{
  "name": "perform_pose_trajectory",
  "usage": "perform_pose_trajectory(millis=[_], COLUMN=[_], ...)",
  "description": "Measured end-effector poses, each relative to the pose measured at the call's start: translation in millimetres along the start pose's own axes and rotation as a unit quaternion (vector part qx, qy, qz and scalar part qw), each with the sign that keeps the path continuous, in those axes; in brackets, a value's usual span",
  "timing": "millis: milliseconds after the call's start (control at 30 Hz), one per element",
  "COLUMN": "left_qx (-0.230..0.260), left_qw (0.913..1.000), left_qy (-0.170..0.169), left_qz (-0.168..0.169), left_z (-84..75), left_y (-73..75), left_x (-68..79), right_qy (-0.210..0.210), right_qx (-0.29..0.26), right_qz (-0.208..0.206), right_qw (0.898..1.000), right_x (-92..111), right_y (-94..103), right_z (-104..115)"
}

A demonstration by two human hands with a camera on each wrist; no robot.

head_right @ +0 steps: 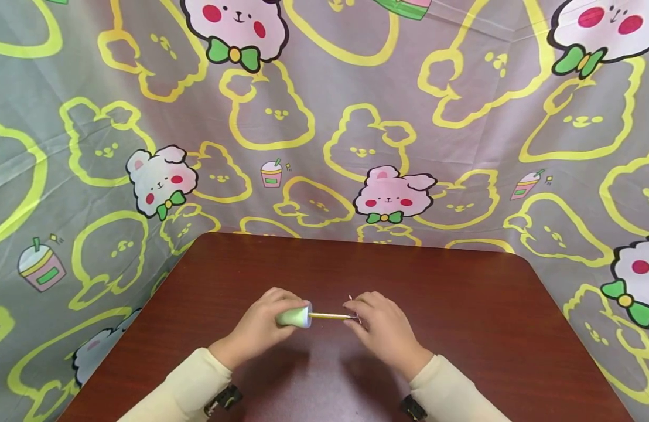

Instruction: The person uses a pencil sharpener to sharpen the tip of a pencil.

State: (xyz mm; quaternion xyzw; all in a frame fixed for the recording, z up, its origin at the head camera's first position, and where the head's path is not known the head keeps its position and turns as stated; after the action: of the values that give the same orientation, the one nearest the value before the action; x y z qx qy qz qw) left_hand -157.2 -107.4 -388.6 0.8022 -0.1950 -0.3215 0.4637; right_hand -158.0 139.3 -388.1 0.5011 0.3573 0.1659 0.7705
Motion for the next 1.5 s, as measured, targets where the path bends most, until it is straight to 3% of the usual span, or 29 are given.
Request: perform_pose_trajectory(millis=[100,167,367,467,533,600,667,733,833,900,933,1000,1100,1233,1300,1367,1500], left_qx=[0.037,0.055,0.077,0.068,0.047,0.014,-0.024,-0.058,-0.082,-0.085,-0.085,-0.078,-0.064,-0.037,-0.020,-0.005,0.023], left_qw=[0.9991,0.9982,0.9968,0.9975,0.9989,0.9998,0.9990,0.9966,0.9938,0.9935,0.9937,0.9948,0.9963,0.9982,0.9990,0.9995,0.9996], left_qy=[0.017,0.023,0.021,0.016,0.008,-0.010,-0.031,-0.052,-0.068,-0.069,-0.067,-0.059,-0.048,-0.035,-0.028,-0.019,-0.004], left_qz=[0.008,0.010,0.004,0.000,-0.004,-0.012,-0.020,-0.027,-0.032,-0.031,-0.030,-0.029,-0.031,-0.032,-0.028,-0.024,-0.014], left_z=[0.6,0.3,-0.8,-1.5,-2.1,-3.0,-4.1,-5.3,-6.5,-6.6,-6.2,-5.5,-3.4,-0.8,0.3,1.1,1.5], left_y=[1.6,1.9,0.6,0.2,-0.8,-2.5,-5.0,-7.4,-9.7,-10.6,-10.9,-10.8,-10.9,-9.3,-7.9,-6.1,-3.4], left_x=[0.3,0.5,0.4,0.2,0.5,0.8,1.1,1.3,1.1,1.2,1.3,1.6,1.9,1.3,0.9,0.7,-0.4], right_qy=[0.094,0.121,0.116,0.101,0.073,0.029,-0.027,-0.090,-0.157,-0.176,-0.178,-0.173,-0.157,-0.105,-0.063,-0.012,0.077], right_qx=[0.088,0.110,0.097,0.071,0.035,-0.026,-0.099,-0.178,-0.264,-0.288,-0.289,-0.270,-0.222,-0.118,-0.059,-0.011,0.027], right_qz=[-0.079,-0.106,-0.147,-0.141,-0.109,-0.049,0.024,0.098,0.170,0.190,0.193,0.192,0.163,0.072,0.016,-0.031,-0.090], right_qw=[0.989,0.981,0.977,0.982,0.991,0.998,0.994,0.975,0.936,0.922,0.921,0.928,0.949,0.985,0.996,0.999,0.993], right_x=[1,1,1,0,0,-1,-3,-5,-6,-6,-6,-5,-3,1,4,6,8], right_y=[-0.6,-1.9,-8.6,-9.6,-8.7,-7.0,-5.2,-4.0,-3.4,-3.6,-3.6,-3.9,-4.5,-3.8,-2.9,-2.6,-3.7], right_z=[2,4,5,7,9,9,7,3,-3,-6,-6,-7,-7,-5,-5,-5,-5])
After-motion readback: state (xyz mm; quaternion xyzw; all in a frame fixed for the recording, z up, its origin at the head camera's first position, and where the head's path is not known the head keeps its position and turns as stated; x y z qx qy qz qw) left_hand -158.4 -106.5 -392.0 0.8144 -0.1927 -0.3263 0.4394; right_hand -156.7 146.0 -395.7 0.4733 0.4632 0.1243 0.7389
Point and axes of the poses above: each hand's wrist, its own x-axis away from the middle knuckle, its own y-axis out of the back of the hand, z = x × y, the point moved 2 cm from there along -x, towards the middle knuckle, and after that the axes turned 14 degrees about z, right-handed, at the moved point
